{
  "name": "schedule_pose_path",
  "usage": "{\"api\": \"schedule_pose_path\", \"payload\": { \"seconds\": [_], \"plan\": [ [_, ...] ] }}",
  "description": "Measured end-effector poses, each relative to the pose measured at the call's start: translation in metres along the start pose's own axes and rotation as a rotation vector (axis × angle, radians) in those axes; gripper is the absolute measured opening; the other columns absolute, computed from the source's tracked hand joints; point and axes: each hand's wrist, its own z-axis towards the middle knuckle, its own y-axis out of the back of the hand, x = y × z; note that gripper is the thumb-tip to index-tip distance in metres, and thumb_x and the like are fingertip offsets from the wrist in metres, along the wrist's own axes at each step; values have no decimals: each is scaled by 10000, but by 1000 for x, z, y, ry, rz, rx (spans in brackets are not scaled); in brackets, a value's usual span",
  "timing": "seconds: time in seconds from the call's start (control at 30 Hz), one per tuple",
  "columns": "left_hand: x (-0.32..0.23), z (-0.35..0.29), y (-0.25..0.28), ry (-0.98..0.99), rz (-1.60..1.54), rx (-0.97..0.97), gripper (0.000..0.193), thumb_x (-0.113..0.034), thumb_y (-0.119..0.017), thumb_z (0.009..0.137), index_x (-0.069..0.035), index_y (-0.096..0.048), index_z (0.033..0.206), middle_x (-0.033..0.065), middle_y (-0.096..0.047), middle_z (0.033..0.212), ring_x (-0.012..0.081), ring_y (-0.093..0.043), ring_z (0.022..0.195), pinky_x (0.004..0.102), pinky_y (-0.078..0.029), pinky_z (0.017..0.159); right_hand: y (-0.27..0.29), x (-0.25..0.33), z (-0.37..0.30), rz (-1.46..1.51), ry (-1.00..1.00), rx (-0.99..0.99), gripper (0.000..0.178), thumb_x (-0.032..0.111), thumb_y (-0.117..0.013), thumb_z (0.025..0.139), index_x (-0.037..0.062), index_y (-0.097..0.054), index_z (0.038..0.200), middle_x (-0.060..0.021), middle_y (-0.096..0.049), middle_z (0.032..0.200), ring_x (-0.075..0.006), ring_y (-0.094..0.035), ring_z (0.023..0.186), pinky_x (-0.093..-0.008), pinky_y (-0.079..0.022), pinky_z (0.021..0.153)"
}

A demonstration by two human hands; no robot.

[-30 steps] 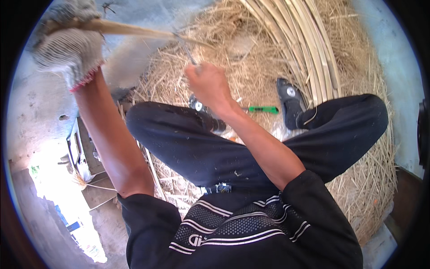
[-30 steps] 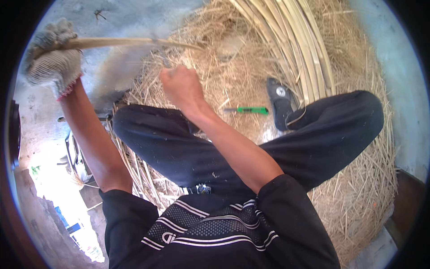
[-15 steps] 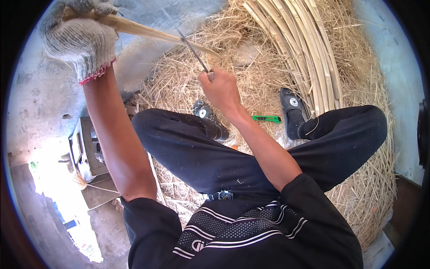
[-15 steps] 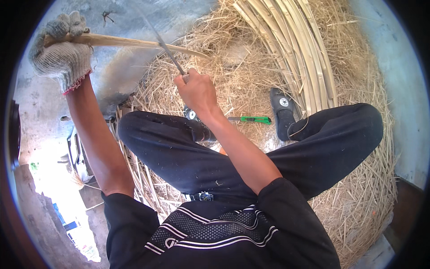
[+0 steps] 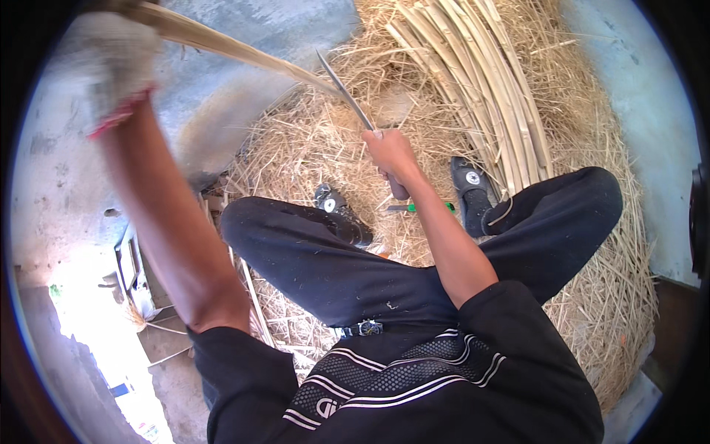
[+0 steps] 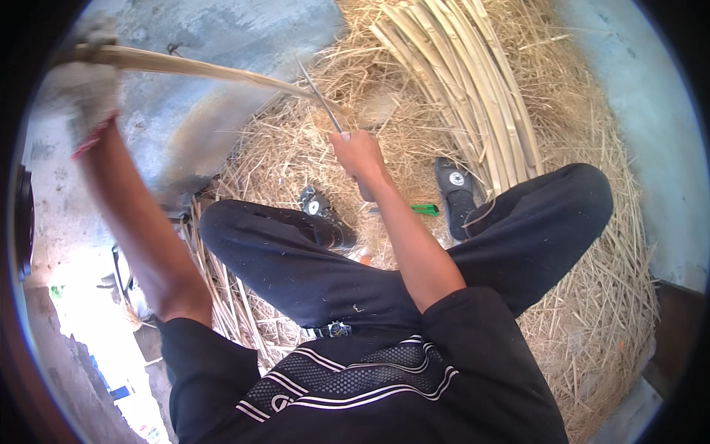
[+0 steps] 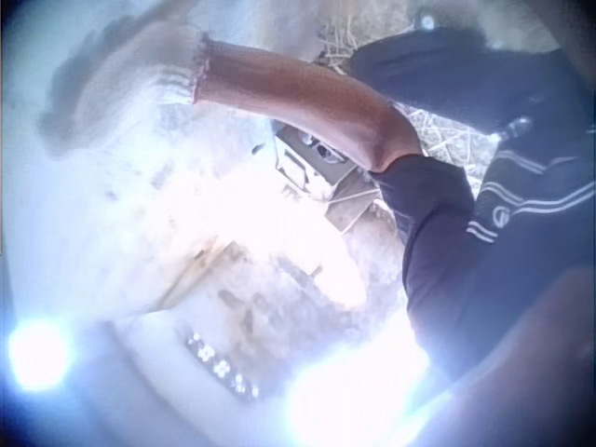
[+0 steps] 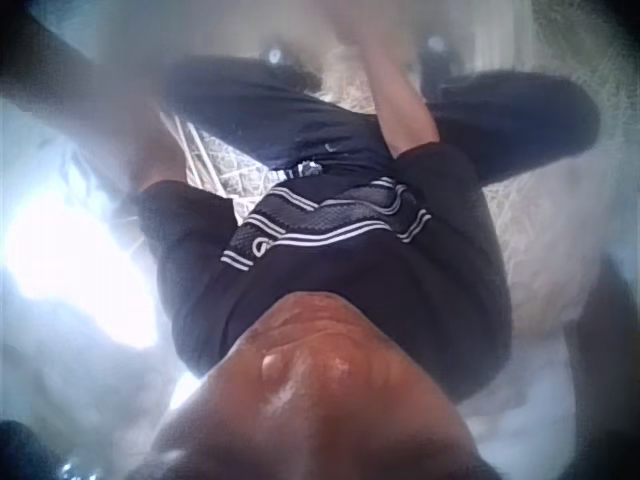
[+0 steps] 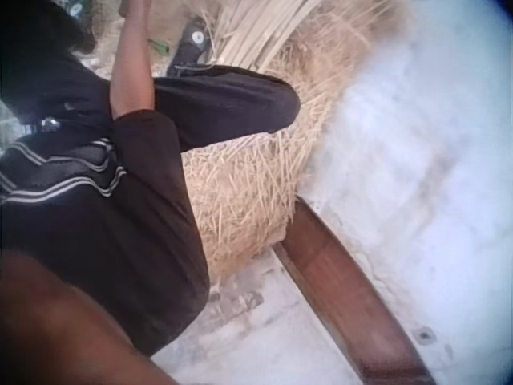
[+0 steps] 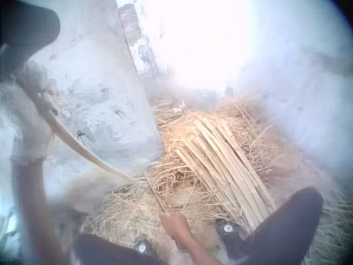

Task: The person sits on a floor covered with straw and uses a knife to split long bamboo strips into thinner slats. They hold the bamboo with a gloved left hand and use a green-handled knife in the right hand to shave and split the material, occasionally switching to a larger blade.

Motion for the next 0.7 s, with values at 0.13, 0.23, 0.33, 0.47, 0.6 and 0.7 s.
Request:
{"api": "schedule_pose_path", "payload": {
  "seconds": [0.13, 0.23, 0.33, 0.47, 0.6, 0.7],
  "plan": [
    [-6, 5, -3, -51, 73, -110, 302, -286, -503, 889, -60, -579, 703, 77, -497, 629, 201, -435, 522, 355, -441, 544, 27, 19, -23, -34, -23, -82, 418, 337, -568, 861, -48, -691, 756, -227, -672, 685, -322, -671, 610, -432, -533, 636],
    [-33, 27, 7, -74, 114, -128, 298, -288, -501, 892, -60, -579, 717, 76, -501, 642, 202, -440, 533, 356, -444, 553, 14, -7, -18, -66, 67, -107, 430, 349, -560, 863, -46, -679, 741, -221, -662, 661, -319, -674, 613, -426, -532, 628],
    [-22, 51, 19, -64, 70, -128, 294, -291, -499, 894, -61, -580, 731, 75, -506, 655, 202, -446, 543, 357, -446, 562, 12, -37, -3, -138, 105, -224, 422, 338, -550, 869, -37, -669, 718, -196, -654, 639, -283, -673, 603, -430, -524, 598],
    [-24, 44, 21, -67, 85, -136, 289, -294, -496, 898, -61, -581, 750, 75, -512, 673, 203, -453, 557, 359, -450, 574, 12, -12, -21, 53, 42, -118, 389, 320, -559, 872, -25, -674, 735, -195, -667, 667, -265, -676, 612, -439, -527, 600],
    [-27, 32, 14, -83, 93, -137, 285, -297, -494, 901, -61, -581, 768, 74, -519, 690, 204, -461, 570, 360, -453, 586, -11, -13, -18, -94, 218, -204, 364, 315, -568, 883, -22, -684, 806, -183, -681, 693, -273, -674, 616, -432, -549, 622],
    [-19, 28, 11, -77, 103, -156, 282, -300, -492, 904, -62, -582, 782, 73, -523, 703, 205, -466, 581, 361, -455, 595, -12, -43, 10, -298, 122, -271, 367, 323, -574, 884, -23, -683, 837, -173, -685, 698, -299, -680, 632, -434, -556, 634]
  ]
}}
